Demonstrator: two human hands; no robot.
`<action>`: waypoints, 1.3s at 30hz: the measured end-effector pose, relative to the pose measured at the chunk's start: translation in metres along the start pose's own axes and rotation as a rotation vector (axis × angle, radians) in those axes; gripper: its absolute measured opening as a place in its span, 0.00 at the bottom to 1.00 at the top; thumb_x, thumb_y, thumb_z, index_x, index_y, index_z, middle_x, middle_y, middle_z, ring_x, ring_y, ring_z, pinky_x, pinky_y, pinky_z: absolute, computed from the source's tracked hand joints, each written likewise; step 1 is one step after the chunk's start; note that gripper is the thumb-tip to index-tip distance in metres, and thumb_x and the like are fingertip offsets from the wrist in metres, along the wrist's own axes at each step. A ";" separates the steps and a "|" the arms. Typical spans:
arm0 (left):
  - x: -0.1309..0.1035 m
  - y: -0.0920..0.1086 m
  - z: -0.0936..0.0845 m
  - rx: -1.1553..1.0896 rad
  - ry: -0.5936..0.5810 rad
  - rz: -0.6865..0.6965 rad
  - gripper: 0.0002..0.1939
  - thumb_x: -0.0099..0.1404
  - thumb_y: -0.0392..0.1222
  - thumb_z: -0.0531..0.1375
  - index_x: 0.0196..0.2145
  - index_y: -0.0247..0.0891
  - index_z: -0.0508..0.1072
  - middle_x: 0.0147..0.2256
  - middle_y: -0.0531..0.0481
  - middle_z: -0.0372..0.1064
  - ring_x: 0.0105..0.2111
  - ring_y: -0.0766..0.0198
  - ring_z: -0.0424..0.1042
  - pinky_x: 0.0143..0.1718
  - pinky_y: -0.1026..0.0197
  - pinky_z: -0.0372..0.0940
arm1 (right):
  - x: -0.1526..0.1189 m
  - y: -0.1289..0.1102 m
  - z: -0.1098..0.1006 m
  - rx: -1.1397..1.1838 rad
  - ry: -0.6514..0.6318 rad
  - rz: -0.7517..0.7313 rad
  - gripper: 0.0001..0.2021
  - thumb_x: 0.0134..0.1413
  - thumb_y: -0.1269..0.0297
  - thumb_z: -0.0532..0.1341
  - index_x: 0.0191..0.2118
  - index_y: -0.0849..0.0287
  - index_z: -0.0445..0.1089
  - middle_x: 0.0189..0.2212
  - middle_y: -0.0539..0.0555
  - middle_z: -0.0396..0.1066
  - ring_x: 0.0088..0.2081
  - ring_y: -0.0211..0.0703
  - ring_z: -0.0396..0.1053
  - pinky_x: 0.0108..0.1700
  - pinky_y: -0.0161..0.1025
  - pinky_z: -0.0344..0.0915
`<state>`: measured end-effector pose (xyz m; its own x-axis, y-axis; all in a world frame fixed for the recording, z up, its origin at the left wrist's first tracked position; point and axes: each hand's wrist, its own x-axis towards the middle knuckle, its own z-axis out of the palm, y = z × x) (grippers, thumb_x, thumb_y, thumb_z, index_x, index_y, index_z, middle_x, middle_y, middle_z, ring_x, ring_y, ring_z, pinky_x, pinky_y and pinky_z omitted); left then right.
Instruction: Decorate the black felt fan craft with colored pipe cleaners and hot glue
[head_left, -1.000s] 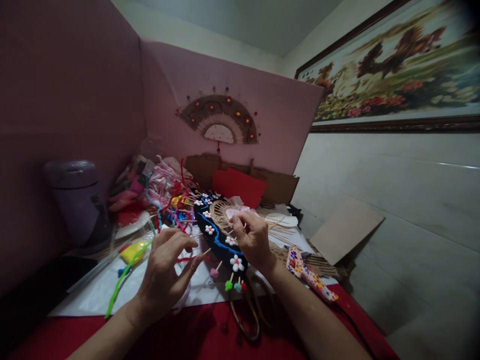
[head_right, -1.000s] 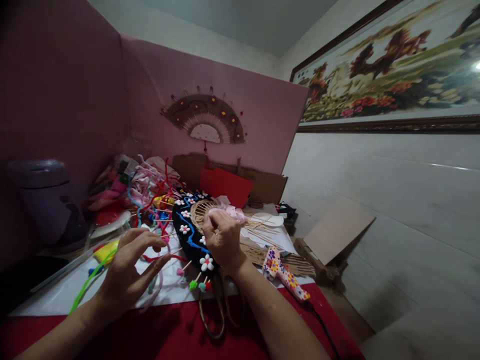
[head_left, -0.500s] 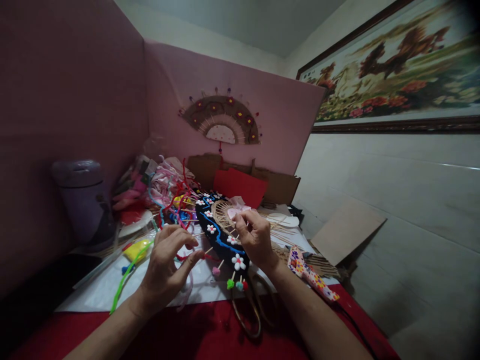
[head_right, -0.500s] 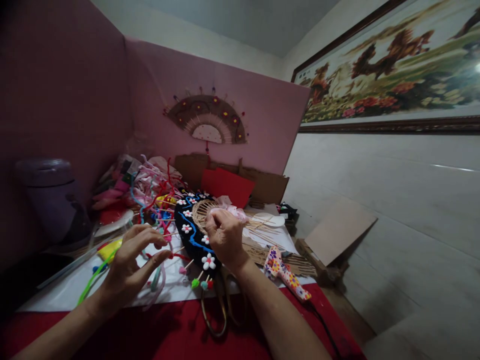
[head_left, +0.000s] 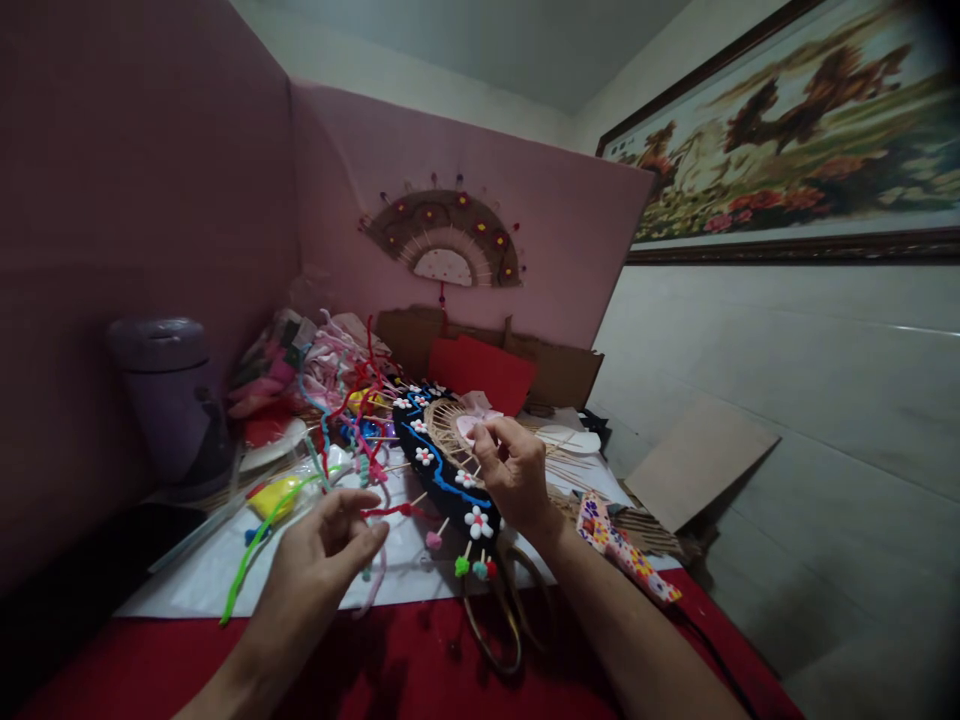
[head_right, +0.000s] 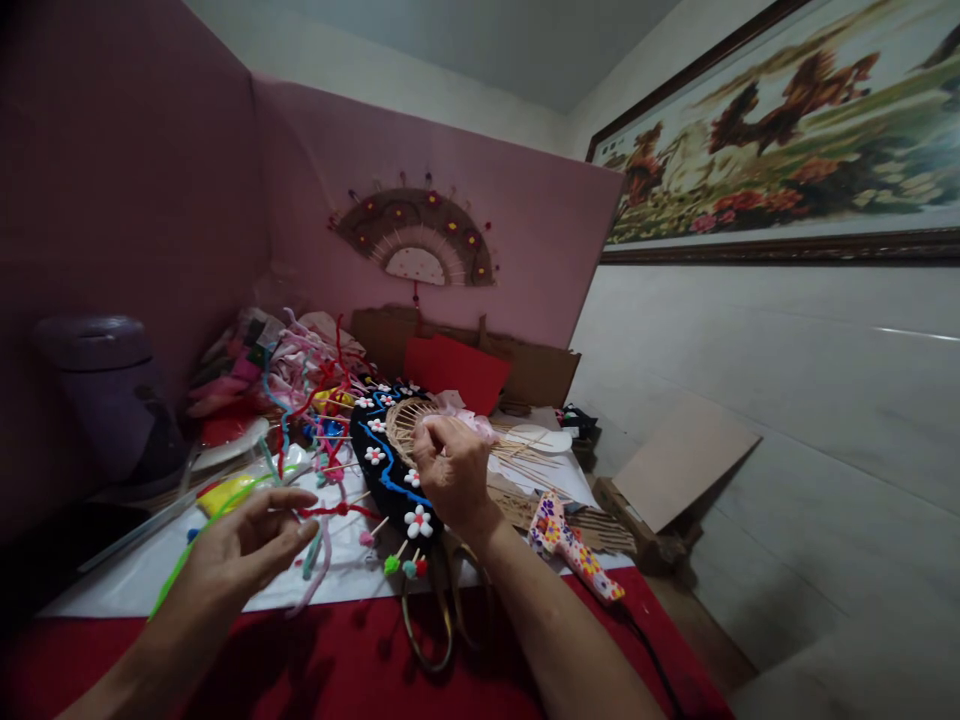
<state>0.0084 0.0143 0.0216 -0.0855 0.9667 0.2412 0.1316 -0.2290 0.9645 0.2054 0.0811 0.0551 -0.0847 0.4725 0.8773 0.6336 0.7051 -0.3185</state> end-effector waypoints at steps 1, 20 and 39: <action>-0.001 -0.001 0.004 -0.066 -0.065 -0.099 0.21 0.50 0.54 0.65 0.36 0.36 0.69 0.14 0.60 0.56 0.13 0.70 0.53 0.16 0.66 0.48 | 0.000 0.000 0.000 -0.001 0.000 0.002 0.13 0.59 0.68 0.53 0.23 0.58 0.63 0.19 0.48 0.62 0.22 0.35 0.58 0.26 0.34 0.53; -0.040 -0.016 0.003 0.183 -0.656 -0.099 0.08 0.53 0.37 0.60 0.17 0.37 0.68 0.17 0.54 0.63 0.19 0.68 0.60 0.19 0.66 0.50 | 0.000 -0.002 0.002 0.005 -0.007 -0.013 0.14 0.59 0.67 0.52 0.22 0.58 0.61 0.19 0.48 0.61 0.23 0.36 0.57 0.27 0.35 0.53; -0.039 -0.022 0.014 -0.073 -0.363 -0.163 0.19 0.60 0.55 0.57 0.22 0.35 0.67 0.17 0.54 0.60 0.16 0.71 0.56 0.17 0.69 0.50 | 0.000 0.001 0.002 -0.012 -0.005 -0.016 0.13 0.58 0.67 0.53 0.22 0.58 0.61 0.19 0.48 0.60 0.23 0.36 0.58 0.28 0.34 0.53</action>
<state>0.0229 -0.0163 -0.0104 0.2571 0.9654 0.0431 0.0735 -0.0640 0.9952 0.2050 0.0828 0.0539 -0.0988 0.4643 0.8802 0.6410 0.7062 -0.3006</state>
